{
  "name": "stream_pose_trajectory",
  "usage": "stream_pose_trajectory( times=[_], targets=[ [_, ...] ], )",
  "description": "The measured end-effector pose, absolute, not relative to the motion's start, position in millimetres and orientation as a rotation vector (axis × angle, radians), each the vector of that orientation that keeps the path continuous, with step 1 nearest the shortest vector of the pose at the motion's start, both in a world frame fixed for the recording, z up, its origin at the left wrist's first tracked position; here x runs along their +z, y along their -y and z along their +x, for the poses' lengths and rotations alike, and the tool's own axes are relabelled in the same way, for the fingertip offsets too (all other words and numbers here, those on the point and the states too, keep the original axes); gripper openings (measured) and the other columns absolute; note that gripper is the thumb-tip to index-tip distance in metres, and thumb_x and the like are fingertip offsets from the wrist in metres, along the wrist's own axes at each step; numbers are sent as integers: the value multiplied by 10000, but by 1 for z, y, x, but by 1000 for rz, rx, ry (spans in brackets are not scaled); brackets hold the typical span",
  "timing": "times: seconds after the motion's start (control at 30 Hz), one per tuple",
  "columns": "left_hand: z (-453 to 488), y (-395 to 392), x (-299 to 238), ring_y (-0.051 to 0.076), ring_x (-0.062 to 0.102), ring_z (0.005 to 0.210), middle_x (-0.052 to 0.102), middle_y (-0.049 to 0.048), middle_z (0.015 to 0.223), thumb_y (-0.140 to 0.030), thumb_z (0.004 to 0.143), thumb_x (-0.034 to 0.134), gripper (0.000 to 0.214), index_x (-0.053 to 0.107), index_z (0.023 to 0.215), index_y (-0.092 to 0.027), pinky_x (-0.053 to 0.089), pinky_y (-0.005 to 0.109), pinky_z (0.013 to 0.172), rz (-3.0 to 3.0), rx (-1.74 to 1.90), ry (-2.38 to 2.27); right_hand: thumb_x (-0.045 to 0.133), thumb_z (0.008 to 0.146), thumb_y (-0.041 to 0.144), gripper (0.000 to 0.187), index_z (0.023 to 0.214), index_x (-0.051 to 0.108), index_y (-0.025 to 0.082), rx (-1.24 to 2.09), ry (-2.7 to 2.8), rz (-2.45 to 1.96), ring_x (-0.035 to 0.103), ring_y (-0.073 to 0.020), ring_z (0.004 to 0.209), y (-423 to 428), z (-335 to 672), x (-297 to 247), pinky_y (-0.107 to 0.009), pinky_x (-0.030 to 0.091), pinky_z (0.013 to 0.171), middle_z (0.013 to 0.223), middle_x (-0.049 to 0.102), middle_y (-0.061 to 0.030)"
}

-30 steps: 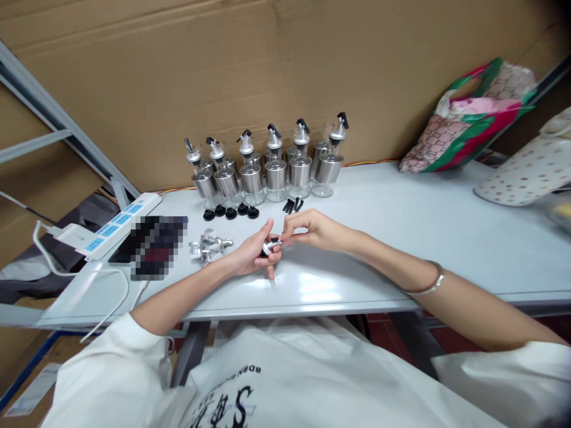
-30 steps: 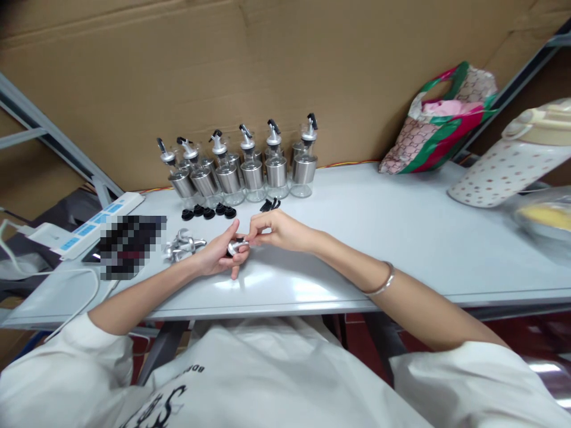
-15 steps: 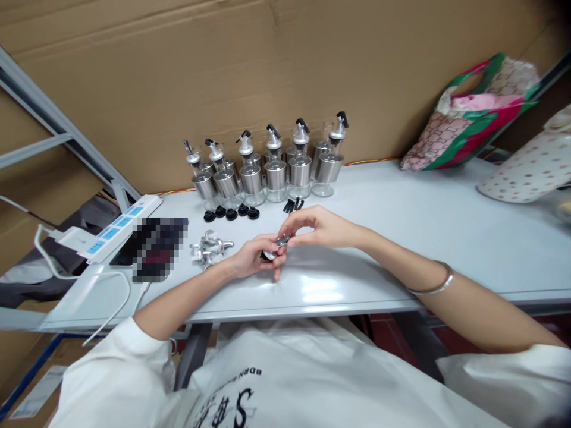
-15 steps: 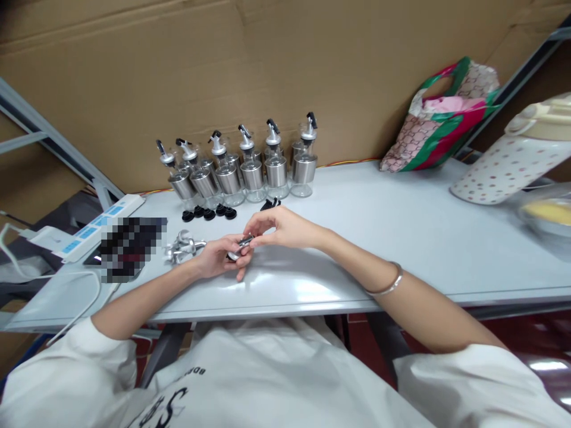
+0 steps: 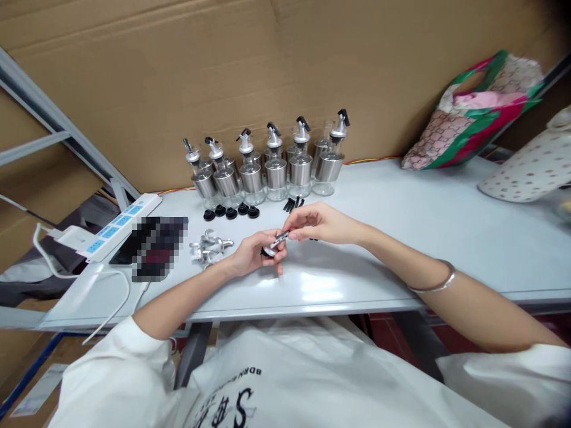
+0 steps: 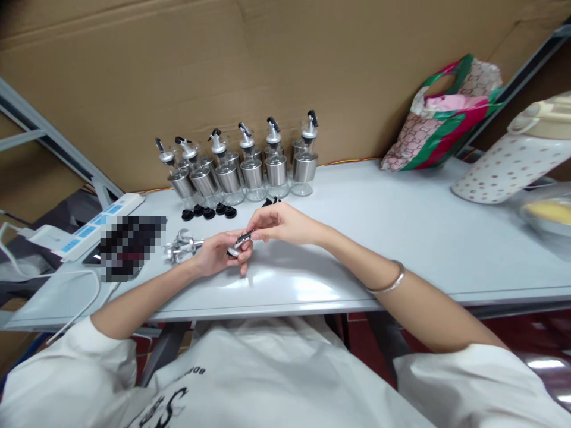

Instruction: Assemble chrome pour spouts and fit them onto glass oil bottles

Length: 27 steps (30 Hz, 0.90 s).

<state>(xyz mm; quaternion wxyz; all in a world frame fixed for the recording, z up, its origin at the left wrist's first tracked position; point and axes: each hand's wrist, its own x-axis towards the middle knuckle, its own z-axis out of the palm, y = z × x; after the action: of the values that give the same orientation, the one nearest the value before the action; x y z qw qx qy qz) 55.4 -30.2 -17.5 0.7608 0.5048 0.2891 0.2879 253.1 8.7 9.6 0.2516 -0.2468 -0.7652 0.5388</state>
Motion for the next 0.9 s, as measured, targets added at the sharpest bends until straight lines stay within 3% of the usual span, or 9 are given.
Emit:
stream_pose_trajectory(
  times=[0.1, 0.27, 0.47, 0.9],
  targets=[
    [56, 30, -20, 57, 335, 400, 475, -17, 573, -347, 711, 484, 223, 500, 730, -125, 479, 292, 523, 1066, 636, -602, 708, 697, 319, 236, 828, 647, 132, 1469, 2075, -664, 595, -117, 668, -9, 252, 8, -272, 470, 646, 748, 683, -26],
    [57, 30, -20, 84, 396, 458, 451, -9, 578, -335, 723, 509, 204, 501, 710, -132, 459, 246, 483, 1052, 642, -640, 696, 714, 317, 202, 792, 639, 139, 1420, 2083, -616, 620, -132, 703, -8, 250, 6, -287, 481, 686, 754, 675, -26],
    [60, 32, -15, 53, 308, 390, 457, -26, 526, -344, 742, 507, 218, 488, 669, -139, 501, 289, 541, 1062, 612, -668, 632, 776, 334, 196, 788, 650, 140, 1198, 2176, -607, 583, -134, 734, -7, 250, 6, -280, 473, 672, 820, 618, -49],
    [61, 33, -14, 64, 343, 372, 456, -20, 518, -362, 741, 500, 239, 500, 663, -137, 441, 247, 474, 1097, 592, -705, 563, 826, 374, 238, 829, 590, 138, 1352, 2185, -671, 518, -115, 649, -3, 249, 8, -267, 432, 628, 720, 595, -21]
  ],
)
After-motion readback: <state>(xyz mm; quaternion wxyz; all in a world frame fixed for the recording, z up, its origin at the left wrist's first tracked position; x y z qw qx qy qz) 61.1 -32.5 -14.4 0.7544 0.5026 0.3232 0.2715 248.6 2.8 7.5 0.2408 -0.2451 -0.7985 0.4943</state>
